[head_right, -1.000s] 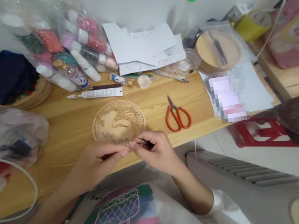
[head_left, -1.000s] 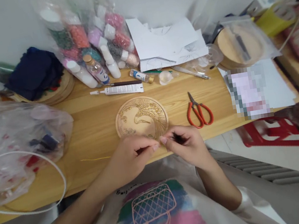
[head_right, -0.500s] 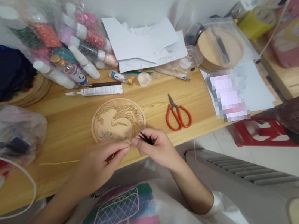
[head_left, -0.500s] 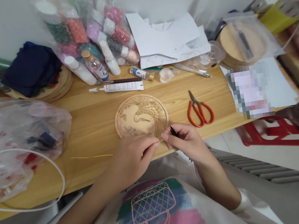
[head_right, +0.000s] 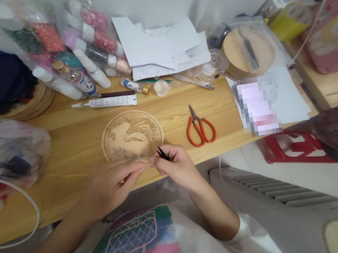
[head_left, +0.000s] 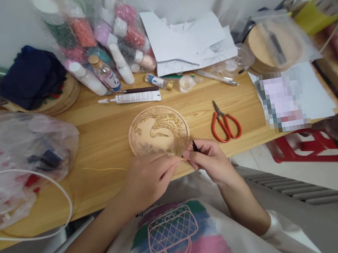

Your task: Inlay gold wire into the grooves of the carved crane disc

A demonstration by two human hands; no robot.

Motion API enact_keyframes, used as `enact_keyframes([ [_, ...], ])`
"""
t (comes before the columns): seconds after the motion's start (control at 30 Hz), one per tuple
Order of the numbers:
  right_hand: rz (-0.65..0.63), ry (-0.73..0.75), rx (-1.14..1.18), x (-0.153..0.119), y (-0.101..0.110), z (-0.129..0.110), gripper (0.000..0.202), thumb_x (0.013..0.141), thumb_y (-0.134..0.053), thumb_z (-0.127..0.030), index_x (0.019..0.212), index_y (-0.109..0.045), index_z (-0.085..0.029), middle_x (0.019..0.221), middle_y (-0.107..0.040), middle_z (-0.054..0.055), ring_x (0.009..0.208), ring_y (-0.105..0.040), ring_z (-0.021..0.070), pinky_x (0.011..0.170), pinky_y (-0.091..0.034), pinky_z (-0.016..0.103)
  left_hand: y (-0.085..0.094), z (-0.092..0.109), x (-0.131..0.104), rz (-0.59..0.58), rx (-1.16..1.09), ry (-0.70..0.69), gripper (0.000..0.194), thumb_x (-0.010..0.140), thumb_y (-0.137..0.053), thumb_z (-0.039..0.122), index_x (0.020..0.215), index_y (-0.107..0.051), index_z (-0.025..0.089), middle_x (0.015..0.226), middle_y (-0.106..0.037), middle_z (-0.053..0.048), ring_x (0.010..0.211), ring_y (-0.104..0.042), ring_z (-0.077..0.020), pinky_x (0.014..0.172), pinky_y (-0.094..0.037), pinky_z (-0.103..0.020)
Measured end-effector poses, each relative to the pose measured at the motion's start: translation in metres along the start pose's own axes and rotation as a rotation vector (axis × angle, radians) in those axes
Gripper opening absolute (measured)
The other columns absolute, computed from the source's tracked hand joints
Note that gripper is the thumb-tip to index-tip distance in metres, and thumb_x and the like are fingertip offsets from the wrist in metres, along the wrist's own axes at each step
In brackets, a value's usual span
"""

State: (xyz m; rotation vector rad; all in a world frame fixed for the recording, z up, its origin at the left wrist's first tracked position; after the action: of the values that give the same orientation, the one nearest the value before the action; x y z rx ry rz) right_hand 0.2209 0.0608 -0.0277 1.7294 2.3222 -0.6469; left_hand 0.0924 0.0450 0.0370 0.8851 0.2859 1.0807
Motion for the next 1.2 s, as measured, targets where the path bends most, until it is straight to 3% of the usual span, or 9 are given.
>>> enact_keyframes([
  [0.37, -0.095, 0.049, -0.045, 0.001, 0.002, -0.001, 0.045, 0.08, -0.072, -0.055, 0.061, -0.055, -0.019, 0.051, -0.05, -0.006, 0.047, -0.035, 0.0057, 0.047, -0.027, 0.023, -0.002, -0.013, 0.003, -0.04, -0.164, 0.173, 0.027, 0.096, -0.051, 0.021, 0.081, -0.074, 0.022, 0.062, -0.067, 0.007, 0.051, -0.055, -0.0065, 0.05, -0.036, -0.019],
  [0.63, -0.088, 0.062, -0.146, 0.0, -0.002, -0.008, 0.054, 0.078, -0.068, -0.066, 0.058, -0.048, -0.02, 0.052, -0.044, -0.006, 0.051, -0.036, 0.0069, 0.051, -0.03, 0.024, -0.002, -0.014, 0.001, -0.014, -0.114, 0.105, 0.022, 0.096, -0.053, 0.021, 0.087, -0.072, 0.023, 0.073, -0.075, 0.005, 0.058, -0.064, -0.0086, 0.055, -0.044, -0.02],
  [0.8, -0.074, 0.057, -0.131, -0.001, -0.001, -0.01, 0.055, 0.075, -0.068, -0.07, 0.059, -0.052, -0.02, 0.053, -0.048, -0.005, 0.052, -0.039, 0.0077, 0.052, -0.033, 0.024, -0.002, -0.014, 0.001, -0.004, -0.102, 0.117, 0.024, 0.096, -0.051, 0.022, 0.083, -0.072, 0.024, 0.072, -0.075, 0.006, 0.06, -0.067, -0.0104, 0.056, -0.047, -0.02],
  [1.03, -0.126, 0.066, -0.116, -0.001, 0.003, -0.008, 0.05, 0.079, -0.068, -0.064, 0.064, -0.057, -0.019, 0.056, -0.053, -0.004, 0.054, -0.043, 0.008, 0.056, -0.037, 0.024, -0.004, -0.015, 0.003, -0.04, -0.119, 0.142, 0.026, 0.095, -0.052, 0.023, 0.077, -0.071, 0.023, 0.065, -0.072, 0.006, 0.052, -0.062, -0.0082, 0.05, -0.042, -0.019],
  [1.2, -0.118, 0.028, -0.104, -0.003, 0.005, -0.002, 0.047, 0.071, -0.077, -0.062, 0.069, -0.059, -0.018, 0.058, -0.052, -0.004, 0.055, -0.044, 0.0084, 0.055, -0.036, 0.024, -0.004, -0.012, 0.001, -0.024, -0.139, 0.116, 0.023, 0.095, -0.053, 0.02, 0.081, -0.071, 0.022, 0.072, -0.075, 0.006, 0.061, -0.067, -0.0096, 0.056, -0.046, -0.018],
])
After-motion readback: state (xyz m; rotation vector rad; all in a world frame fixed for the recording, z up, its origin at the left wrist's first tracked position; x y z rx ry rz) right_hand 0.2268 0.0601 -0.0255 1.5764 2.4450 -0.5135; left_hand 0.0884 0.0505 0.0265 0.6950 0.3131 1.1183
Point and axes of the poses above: each hand's wrist, its own x-axis towards the middle knuckle, its own y-axis out of the back of the hand, z = x × y, the point moved 7 cm from there along x, towards the middle knuckle
